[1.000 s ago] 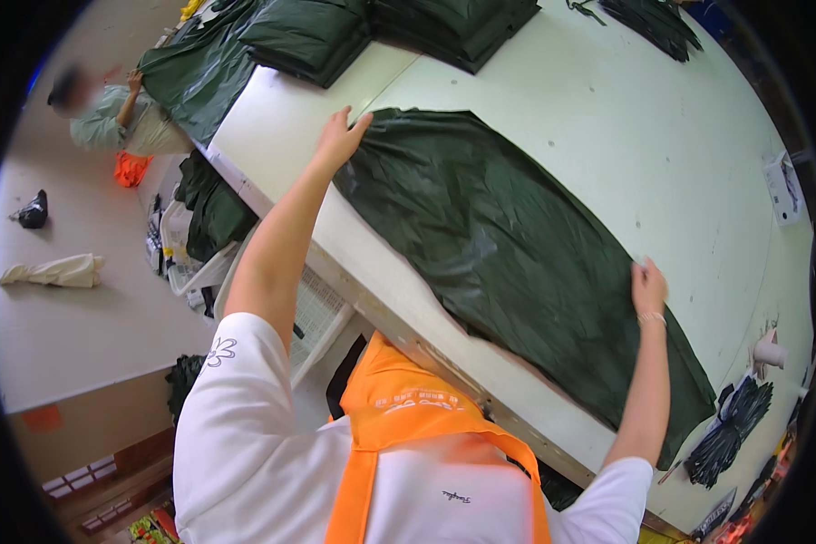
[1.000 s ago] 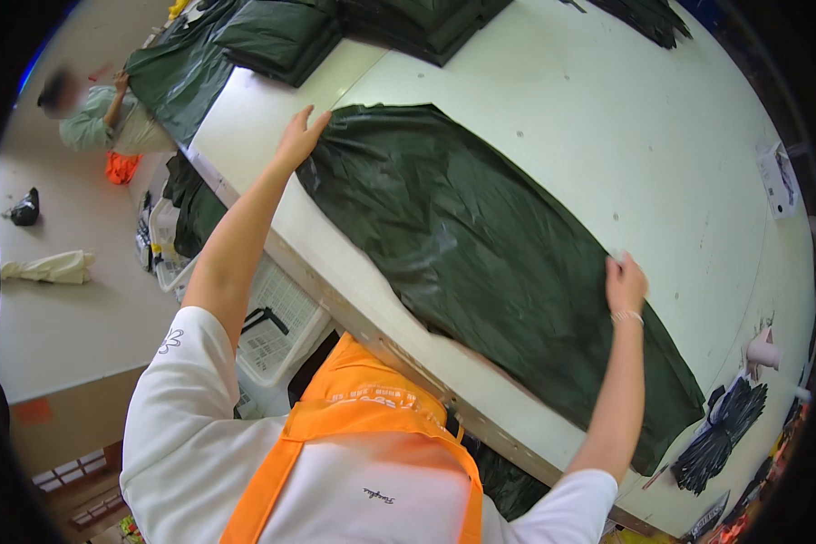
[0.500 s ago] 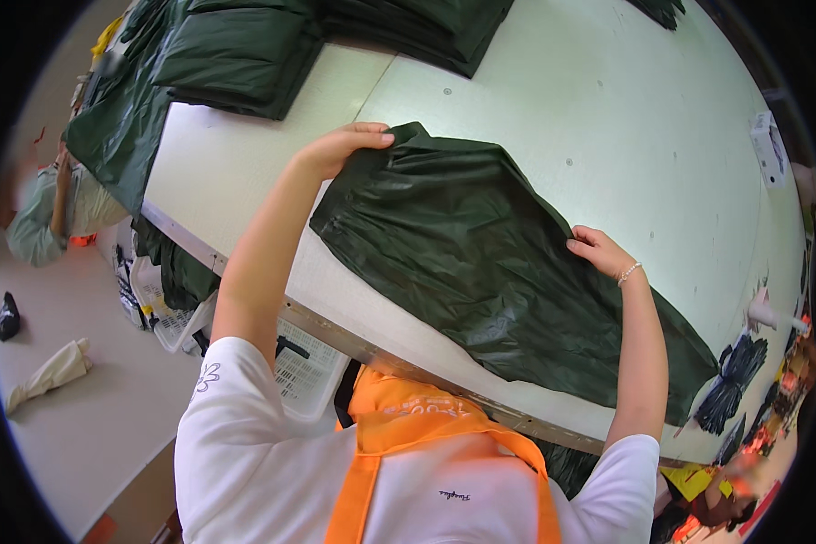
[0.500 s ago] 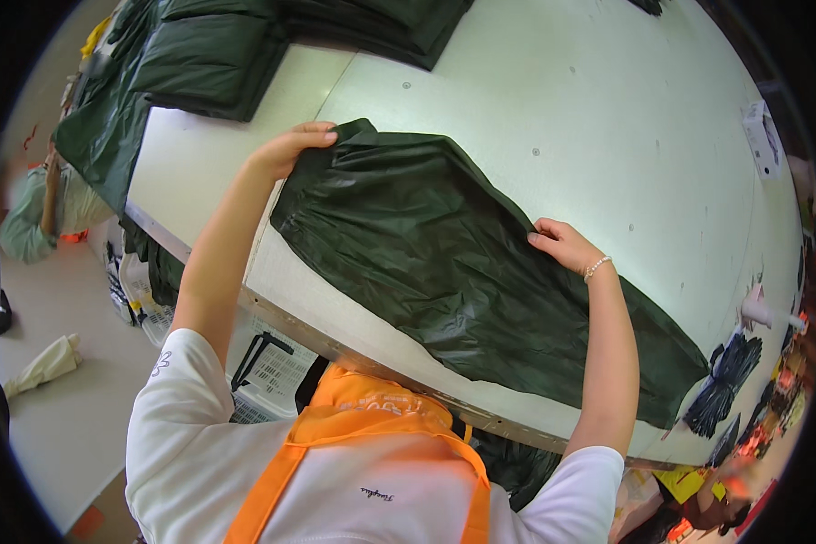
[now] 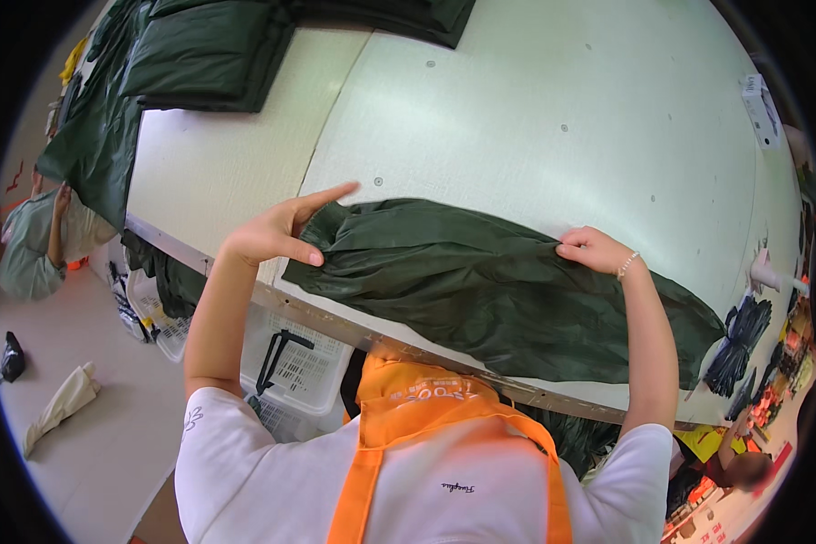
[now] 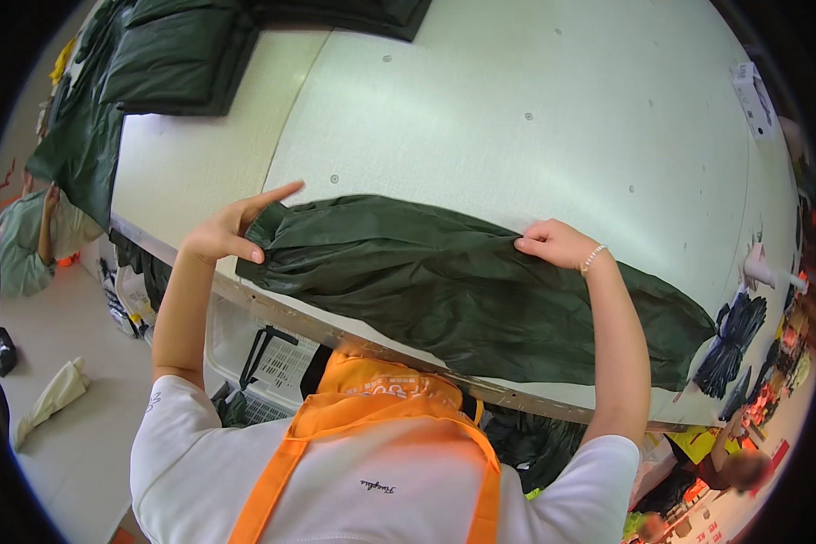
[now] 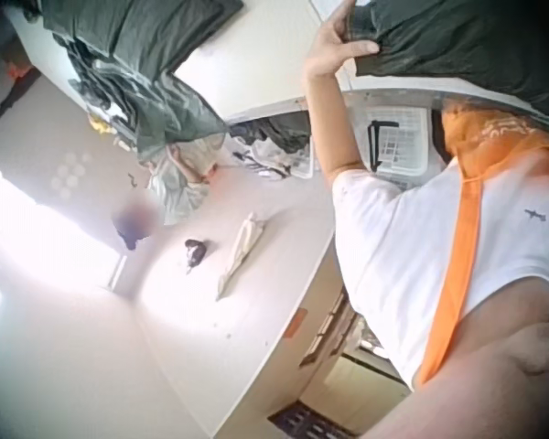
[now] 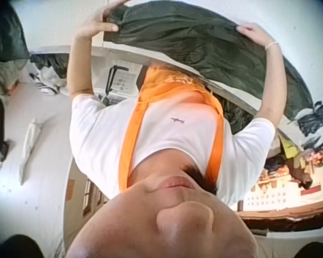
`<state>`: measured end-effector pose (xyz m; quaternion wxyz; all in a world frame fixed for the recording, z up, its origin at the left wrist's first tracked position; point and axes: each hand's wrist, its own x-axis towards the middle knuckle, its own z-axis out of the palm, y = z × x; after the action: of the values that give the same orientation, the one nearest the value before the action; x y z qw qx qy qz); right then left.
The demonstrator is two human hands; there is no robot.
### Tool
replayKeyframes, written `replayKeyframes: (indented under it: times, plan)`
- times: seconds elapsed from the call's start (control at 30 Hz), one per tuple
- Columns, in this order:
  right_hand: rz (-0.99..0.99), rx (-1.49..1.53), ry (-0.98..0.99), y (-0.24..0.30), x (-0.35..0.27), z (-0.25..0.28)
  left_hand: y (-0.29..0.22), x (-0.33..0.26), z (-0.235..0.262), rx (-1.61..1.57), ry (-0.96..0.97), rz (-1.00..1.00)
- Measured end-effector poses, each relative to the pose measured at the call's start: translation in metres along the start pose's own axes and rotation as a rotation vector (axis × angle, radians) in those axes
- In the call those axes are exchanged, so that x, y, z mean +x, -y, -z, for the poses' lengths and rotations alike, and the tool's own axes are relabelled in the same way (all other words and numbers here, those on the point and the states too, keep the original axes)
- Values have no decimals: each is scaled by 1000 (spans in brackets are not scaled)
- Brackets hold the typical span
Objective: The person repeatedly unfolds dark green trousers on a white table, smooths them, folds them into a compact rectangle, and places them on a growing stack. The process is repeated for multiple items throughout the clip.
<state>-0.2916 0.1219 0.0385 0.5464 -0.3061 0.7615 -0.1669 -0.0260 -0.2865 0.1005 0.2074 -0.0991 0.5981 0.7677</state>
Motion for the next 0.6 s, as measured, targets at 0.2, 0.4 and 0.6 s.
replayKeyframes:
  times: [0.2, 0.4, 0.6]
  plan:
    - [34, -79, -333, -5, -3, -12, -11, -41, -4, 38, -367, 60]
    - [234, -80, -807, 5, -20, -6, -26, -28, -12, -258, -347, -384]
    - [-29, -557, -1194, 6, 17, -48, 40, 43, 56, 112, -250, -114]
